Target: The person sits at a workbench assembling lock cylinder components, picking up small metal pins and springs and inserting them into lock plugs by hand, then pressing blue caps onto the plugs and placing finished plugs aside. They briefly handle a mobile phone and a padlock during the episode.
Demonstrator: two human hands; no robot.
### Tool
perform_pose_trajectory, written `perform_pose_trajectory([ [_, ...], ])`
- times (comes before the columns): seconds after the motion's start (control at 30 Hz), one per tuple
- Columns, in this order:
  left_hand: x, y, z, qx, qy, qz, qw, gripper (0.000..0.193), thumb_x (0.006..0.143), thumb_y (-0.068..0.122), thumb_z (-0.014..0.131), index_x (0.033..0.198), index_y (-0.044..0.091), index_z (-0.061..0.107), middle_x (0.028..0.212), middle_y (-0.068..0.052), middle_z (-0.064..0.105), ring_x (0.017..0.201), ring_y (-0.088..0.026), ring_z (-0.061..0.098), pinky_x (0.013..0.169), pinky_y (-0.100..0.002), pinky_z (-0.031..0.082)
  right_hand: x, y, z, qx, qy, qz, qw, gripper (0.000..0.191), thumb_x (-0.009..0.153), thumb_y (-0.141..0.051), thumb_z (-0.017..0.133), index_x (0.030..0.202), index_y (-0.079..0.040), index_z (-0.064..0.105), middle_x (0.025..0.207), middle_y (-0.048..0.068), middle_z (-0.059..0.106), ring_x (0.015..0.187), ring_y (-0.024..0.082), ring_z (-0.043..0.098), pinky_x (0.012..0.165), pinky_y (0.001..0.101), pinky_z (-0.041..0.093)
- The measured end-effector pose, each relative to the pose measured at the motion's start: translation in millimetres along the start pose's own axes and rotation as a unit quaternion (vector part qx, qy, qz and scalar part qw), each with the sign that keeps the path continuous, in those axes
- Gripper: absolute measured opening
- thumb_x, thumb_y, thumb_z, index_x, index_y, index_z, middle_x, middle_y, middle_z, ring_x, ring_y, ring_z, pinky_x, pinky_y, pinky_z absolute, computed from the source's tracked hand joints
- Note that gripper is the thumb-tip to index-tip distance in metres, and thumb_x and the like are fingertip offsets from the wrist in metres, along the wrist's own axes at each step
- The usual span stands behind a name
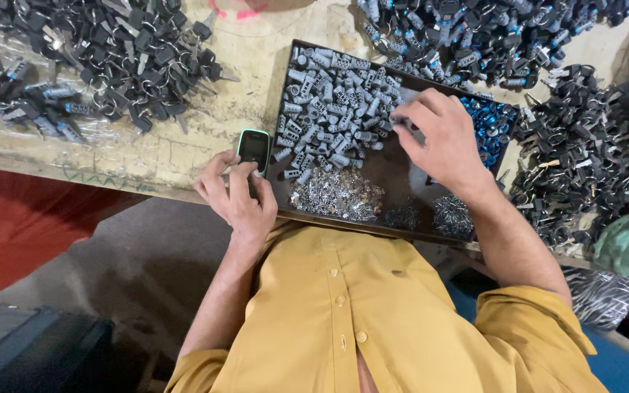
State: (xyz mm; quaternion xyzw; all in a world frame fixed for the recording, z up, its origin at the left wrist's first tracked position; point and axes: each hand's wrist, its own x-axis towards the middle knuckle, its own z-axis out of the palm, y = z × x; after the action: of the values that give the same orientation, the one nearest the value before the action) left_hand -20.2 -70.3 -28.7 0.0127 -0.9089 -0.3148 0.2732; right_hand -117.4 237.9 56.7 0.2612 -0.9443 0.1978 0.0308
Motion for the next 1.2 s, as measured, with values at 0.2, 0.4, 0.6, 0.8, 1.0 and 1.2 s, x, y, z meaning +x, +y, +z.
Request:
perform_pose_trajectory([
  [0.2,1.1,2.4,-1.9,0.001,-0.001,-0.010,1.000,0.024,0.080,-0.001,0.069,0.103,0.006,0.066,0.126,-0.015,0.057,0.121,-0.030,0.054,0.102,-0.047,0.035,-18.3,5.3,-36.4,-0.027,-0.066,0.137,0.988,0.022,0.093,-0.020,0.080,0.111,-0.011,0.072,0.099,0.008,0.065,0.080,0.028,0.065,0.074,0.0396,0.052],
  [0.4,0.9,1.5,-3.3,0.008,-0.014,-0.008,1.000,0.024,0.081,-0.001,0.069,0.104,0.006,0.066,0.125,-0.016,0.056,0.121,-0.031,0.053,0.099,-0.047,0.034,-50.7,-0.5,-48.5,-0.049,-0.153,0.163,0.973,0.027,0.085,-0.030,0.079,0.106,-0.015,0.073,0.094,0.006,0.068,0.081,0.029,0.069,0.070,0.0401,0.053],
  [0.6,0.2,0.1,-5.4,0.004,-0.033,-0.007,0.999,0.023,0.084,-0.001,0.069,0.105,0.006,0.064,0.125,-0.016,0.055,0.118,-0.031,0.051,0.099,-0.046,0.034,-58.4,-5.5,-27.0,-0.035,-0.203,0.160,0.965,0.031,0.080,-0.026,0.078,0.109,-0.015,0.074,0.098,0.007,0.068,0.084,0.031,0.068,0.070,0.0421,0.054],
  [0.8,0.3,-0.4,-4.7,0.008,-0.030,-0.010,0.999,0.025,0.082,-0.001,0.069,0.106,0.006,0.064,0.124,-0.016,0.055,0.120,-0.031,0.052,0.100,-0.047,0.034,-49.9,-3.4,-27.3,-0.040,-0.173,0.137,0.974,0.024,0.083,-0.020,0.076,0.105,-0.014,0.073,0.097,0.008,0.067,0.084,0.031,0.069,0.071,0.0419,0.054],
  [1.0,-0.5,0.8,-3.8,-0.002,-0.021,-0.016,1.000,0.024,0.083,-0.001,0.069,0.106,0.006,0.064,0.125,-0.016,0.055,0.119,-0.031,0.051,0.100,-0.047,0.034,-22.3,-2.3,-25.4,0.010,-0.042,0.112,0.993,0.025,0.088,-0.013,0.081,0.110,-0.010,0.072,0.098,0.008,0.065,0.082,0.027,0.068,0.072,0.0379,0.054],
  [1.2,0.9,0.6,-4.5,0.002,-0.023,-0.013,1.000,0.024,0.081,0.000,0.070,0.105,0.006,0.064,0.124,-0.015,0.056,0.119,-0.031,0.053,0.100,-0.048,0.034,-12.1,8.7,-34.0,0.020,0.003,0.117,0.993,0.033,0.091,-0.009,0.083,0.122,-0.006,0.071,0.106,0.009,0.064,0.081,0.022,0.065,0.075,0.0355,0.053],
])
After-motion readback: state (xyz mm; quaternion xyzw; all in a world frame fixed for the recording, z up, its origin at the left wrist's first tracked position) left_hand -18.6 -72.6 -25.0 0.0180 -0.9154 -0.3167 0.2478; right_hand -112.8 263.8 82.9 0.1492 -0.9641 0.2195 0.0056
